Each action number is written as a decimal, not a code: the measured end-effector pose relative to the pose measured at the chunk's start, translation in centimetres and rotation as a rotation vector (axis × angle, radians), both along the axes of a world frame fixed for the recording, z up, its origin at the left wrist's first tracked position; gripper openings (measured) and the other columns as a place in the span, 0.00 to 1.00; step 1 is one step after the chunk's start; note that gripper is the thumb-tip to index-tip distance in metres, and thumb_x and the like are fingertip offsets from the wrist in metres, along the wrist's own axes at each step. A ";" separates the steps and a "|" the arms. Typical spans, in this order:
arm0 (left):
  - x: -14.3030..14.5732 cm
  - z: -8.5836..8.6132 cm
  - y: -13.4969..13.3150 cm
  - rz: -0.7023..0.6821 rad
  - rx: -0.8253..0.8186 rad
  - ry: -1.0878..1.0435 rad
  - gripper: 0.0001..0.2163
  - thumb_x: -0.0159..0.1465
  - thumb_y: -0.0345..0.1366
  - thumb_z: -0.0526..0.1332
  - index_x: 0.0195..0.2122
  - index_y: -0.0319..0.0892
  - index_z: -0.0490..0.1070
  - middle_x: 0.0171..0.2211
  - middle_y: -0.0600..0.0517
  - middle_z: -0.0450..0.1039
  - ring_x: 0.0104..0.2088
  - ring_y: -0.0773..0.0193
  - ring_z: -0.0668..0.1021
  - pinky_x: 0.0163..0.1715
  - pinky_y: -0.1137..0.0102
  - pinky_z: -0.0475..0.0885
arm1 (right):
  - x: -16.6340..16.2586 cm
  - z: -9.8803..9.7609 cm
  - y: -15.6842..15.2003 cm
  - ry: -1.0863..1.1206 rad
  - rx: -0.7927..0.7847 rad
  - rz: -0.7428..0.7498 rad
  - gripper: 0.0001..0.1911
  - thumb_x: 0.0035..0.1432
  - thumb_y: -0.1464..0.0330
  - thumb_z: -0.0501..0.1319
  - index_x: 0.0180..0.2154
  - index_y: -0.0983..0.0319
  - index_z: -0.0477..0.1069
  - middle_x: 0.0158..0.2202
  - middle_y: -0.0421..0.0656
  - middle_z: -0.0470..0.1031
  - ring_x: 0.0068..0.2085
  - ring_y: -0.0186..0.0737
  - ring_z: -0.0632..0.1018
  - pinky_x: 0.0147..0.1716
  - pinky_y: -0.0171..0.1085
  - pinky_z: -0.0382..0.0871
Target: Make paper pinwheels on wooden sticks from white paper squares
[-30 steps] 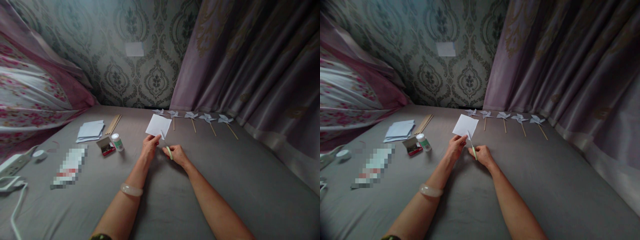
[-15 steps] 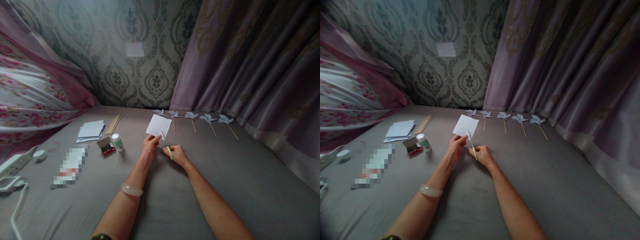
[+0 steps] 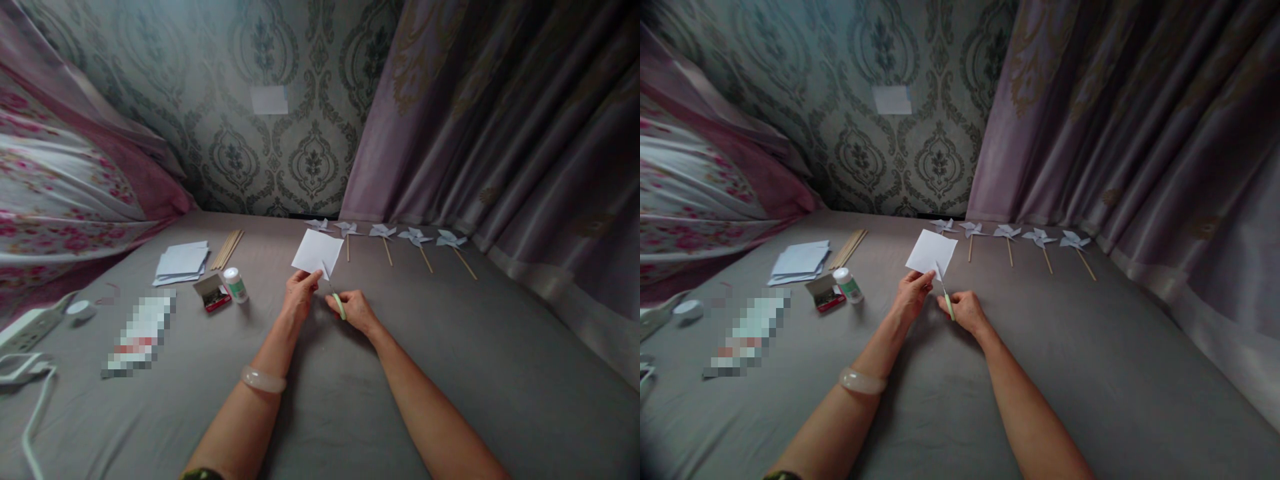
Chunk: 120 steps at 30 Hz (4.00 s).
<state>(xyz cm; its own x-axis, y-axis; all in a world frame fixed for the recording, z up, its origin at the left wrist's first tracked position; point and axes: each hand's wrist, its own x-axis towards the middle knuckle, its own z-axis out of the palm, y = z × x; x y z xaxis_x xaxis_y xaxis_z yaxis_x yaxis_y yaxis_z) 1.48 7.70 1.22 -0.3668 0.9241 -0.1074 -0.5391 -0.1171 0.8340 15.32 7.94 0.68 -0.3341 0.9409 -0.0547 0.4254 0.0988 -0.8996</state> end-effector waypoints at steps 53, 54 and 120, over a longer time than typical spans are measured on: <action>-0.6 0.7 -0.5 -0.147 -0.034 0.266 0.07 0.42 0.37 0.61 0.22 0.41 0.67 0.18 0.57 0.64 0.20 0.70 0.65 0.22 0.74 0.58 | 3.2 -0.7 3.6 0.690 -0.099 -0.325 0.22 0.38 0.51 0.69 0.25 0.64 0.72 0.23 0.40 0.74 0.19 0.27 0.65 0.18 0.31 0.53; -0.6 0.6 -0.5 -0.152 -0.050 0.314 0.06 0.42 0.37 0.60 0.20 0.41 0.66 0.17 0.58 0.62 0.19 0.71 0.63 0.21 0.75 0.55 | 3.2 -0.7 3.6 0.714 -0.117 -0.314 0.22 0.37 0.52 0.69 0.24 0.64 0.72 0.22 0.40 0.73 0.18 0.27 0.64 0.17 0.31 0.51; -0.5 0.6 -0.1 0.114 -0.008 0.055 0.17 0.39 0.42 0.72 0.27 0.38 0.73 0.25 0.51 0.75 0.27 0.66 0.76 0.25 0.74 0.63 | 0.4 0.3 -0.2 0.029 -0.077 0.187 0.27 0.47 0.47 0.61 0.17 0.65 0.70 0.16 0.39 0.68 0.19 0.30 0.65 0.21 0.31 0.57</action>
<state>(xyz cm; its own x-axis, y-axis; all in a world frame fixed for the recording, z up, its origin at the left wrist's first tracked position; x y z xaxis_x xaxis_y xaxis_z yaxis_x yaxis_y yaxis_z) 1.02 7.63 1.79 -0.4754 0.8751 -0.0911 -0.4758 -0.1686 0.8633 15.75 7.76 0.97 -0.5054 0.8556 -0.1120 0.3796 0.1039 -0.9193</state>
